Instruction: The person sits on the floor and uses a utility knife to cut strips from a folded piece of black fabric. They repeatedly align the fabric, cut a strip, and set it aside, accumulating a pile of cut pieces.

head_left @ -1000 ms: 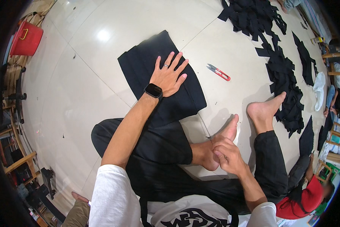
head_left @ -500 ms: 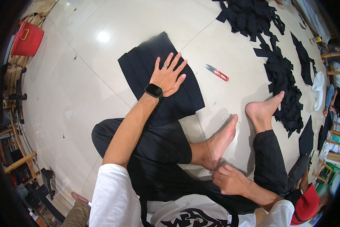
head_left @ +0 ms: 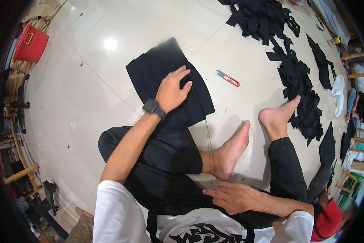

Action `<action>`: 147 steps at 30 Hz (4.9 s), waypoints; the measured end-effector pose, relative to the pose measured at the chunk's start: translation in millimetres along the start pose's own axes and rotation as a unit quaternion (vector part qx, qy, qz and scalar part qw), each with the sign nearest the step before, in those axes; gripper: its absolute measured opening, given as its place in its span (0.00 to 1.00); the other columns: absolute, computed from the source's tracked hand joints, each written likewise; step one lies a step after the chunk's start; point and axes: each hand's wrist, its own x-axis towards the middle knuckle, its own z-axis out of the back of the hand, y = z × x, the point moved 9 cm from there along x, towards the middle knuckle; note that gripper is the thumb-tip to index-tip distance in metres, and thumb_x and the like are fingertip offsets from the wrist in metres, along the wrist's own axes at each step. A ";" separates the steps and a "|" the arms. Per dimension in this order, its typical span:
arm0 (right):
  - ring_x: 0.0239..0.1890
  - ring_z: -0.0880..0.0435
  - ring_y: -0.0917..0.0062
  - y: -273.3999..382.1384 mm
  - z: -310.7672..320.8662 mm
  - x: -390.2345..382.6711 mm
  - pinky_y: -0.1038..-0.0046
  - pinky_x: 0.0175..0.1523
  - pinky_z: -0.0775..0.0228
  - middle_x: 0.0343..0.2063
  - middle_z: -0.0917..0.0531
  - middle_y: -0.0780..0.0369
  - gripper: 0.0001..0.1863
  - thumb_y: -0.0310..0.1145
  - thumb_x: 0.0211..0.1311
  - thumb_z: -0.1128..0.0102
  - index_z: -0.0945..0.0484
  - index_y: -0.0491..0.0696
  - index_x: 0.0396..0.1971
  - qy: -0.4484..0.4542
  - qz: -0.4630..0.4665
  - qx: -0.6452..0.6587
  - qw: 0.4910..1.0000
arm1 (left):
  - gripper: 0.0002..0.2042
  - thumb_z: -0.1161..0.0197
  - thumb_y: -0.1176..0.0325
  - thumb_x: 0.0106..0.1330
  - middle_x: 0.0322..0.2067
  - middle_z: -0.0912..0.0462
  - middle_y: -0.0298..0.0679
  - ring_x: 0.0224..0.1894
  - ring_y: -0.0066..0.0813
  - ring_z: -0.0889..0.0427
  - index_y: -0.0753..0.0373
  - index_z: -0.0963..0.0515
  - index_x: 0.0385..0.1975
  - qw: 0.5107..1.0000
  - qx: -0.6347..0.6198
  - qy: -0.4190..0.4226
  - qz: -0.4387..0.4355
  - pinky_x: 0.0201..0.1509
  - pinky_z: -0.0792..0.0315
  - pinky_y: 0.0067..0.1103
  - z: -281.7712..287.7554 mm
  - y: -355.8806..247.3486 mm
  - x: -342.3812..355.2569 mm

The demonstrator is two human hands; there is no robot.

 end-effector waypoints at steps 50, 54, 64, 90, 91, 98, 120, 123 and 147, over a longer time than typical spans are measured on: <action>0.24 0.20 0.62 -236.3 12.7 14.6 0.58 0.36 0.29 0.21 0.18 0.49 0.19 0.40 0.69 0.39 0.17 0.37 0.28 -0.404 -0.462 0.244 0.750 | 0.14 0.48 0.65 0.77 0.50 0.14 0.51 0.54 0.55 0.18 0.67 0.17 0.47 0.999 -0.038 -0.012 -0.029 0.63 0.27 0.41 1.5 -69.2 -28.5; 0.20 0.24 0.65 -232.7 9.8 32.5 0.59 0.31 0.31 0.15 0.21 0.52 0.20 0.40 0.69 0.38 0.20 0.38 0.22 -0.421 -0.430 0.175 0.779 | 0.25 0.57 0.51 0.81 0.76 0.40 0.46 0.78 0.46 0.42 0.52 0.34 0.73 0.961 0.244 0.087 -0.094 0.78 0.48 0.51 -38.3 26.1 25.4; 0.13 0.31 0.71 -192.7 41.8 0.3 0.66 0.24 0.35 0.12 0.26 0.56 0.16 0.30 0.64 0.34 0.25 0.43 0.16 -0.477 -0.362 0.033 0.800 | 0.30 0.60 0.44 0.80 0.81 0.50 0.38 0.82 0.40 0.53 0.42 0.44 0.79 0.955 0.278 0.104 -0.023 0.81 0.58 0.54 -43.1 54.7 46.5; 0.23 0.34 0.85 -146.2 19.1 -53.8 0.73 0.28 0.41 0.17 0.29 0.64 0.18 0.28 0.70 0.35 0.28 0.40 0.20 -0.268 -0.360 0.369 0.814 | 0.11 0.31 0.70 0.66 0.43 0.12 0.39 0.43 0.33 0.14 0.65 0.16 0.46 0.981 -0.116 -0.082 0.134 0.50 0.21 0.28 -3.8 -16.2 -14.7; 0.23 0.34 0.85 -139.6 20.5 -45.4 0.73 0.28 0.41 0.17 0.29 0.64 0.17 0.28 0.70 0.35 0.28 0.40 0.20 -0.279 -0.334 0.377 0.818 | 0.12 0.28 0.70 0.64 0.35 0.12 0.36 0.33 0.23 0.18 0.65 0.16 0.45 0.947 -0.255 -0.082 0.179 0.37 0.24 0.21 -24.9 -13.9 -55.6; 0.22 0.32 0.83 -132.6 -3.3 -30.4 0.71 0.28 0.38 0.17 0.25 0.61 0.16 0.30 0.71 0.35 0.24 0.40 0.22 -0.271 -0.293 0.349 0.848 | 0.40 0.29 0.59 0.71 0.56 0.19 0.45 0.38 0.23 0.20 0.73 0.43 0.73 0.630 -0.617 -0.113 0.457 0.36 0.27 0.22 -134.3 -77.4 -125.5; 0.65 0.27 0.46 -116.8 94.4 -120.2 0.55 0.69 0.35 0.65 0.27 0.45 0.23 0.20 0.61 0.38 0.23 0.40 0.58 -0.327 -0.392 -0.120 0.851 | 0.13 0.44 0.59 0.81 0.35 0.19 0.30 0.32 0.19 0.22 0.63 0.20 0.46 0.690 -0.593 0.135 0.391 0.39 0.26 0.22 -137.9 -108.9 -141.9; 0.66 0.27 0.47 -119.7 130.3 -132.3 0.54 0.71 0.36 0.65 0.27 0.44 0.22 0.20 0.65 0.40 0.25 0.38 0.60 -0.427 -0.369 -0.175 0.807 | 0.14 0.44 0.59 0.80 0.32 0.18 0.33 0.32 0.21 0.21 0.65 0.19 0.43 0.786 -0.491 0.183 0.328 0.37 0.26 0.23 -114.4 -116.9 -142.5; 0.63 0.20 0.56 -178.3 43.4 60.3 0.61 0.66 0.27 0.60 0.19 0.48 0.23 0.25 0.63 0.39 0.21 0.42 0.59 -0.281 -0.102 0.274 0.914 | 0.06 0.35 0.70 0.69 0.24 0.20 0.44 0.26 0.40 0.20 0.67 0.18 0.37 0.981 -0.167 0.053 0.081 0.31 0.28 0.31 -12.2 -157.2 -111.3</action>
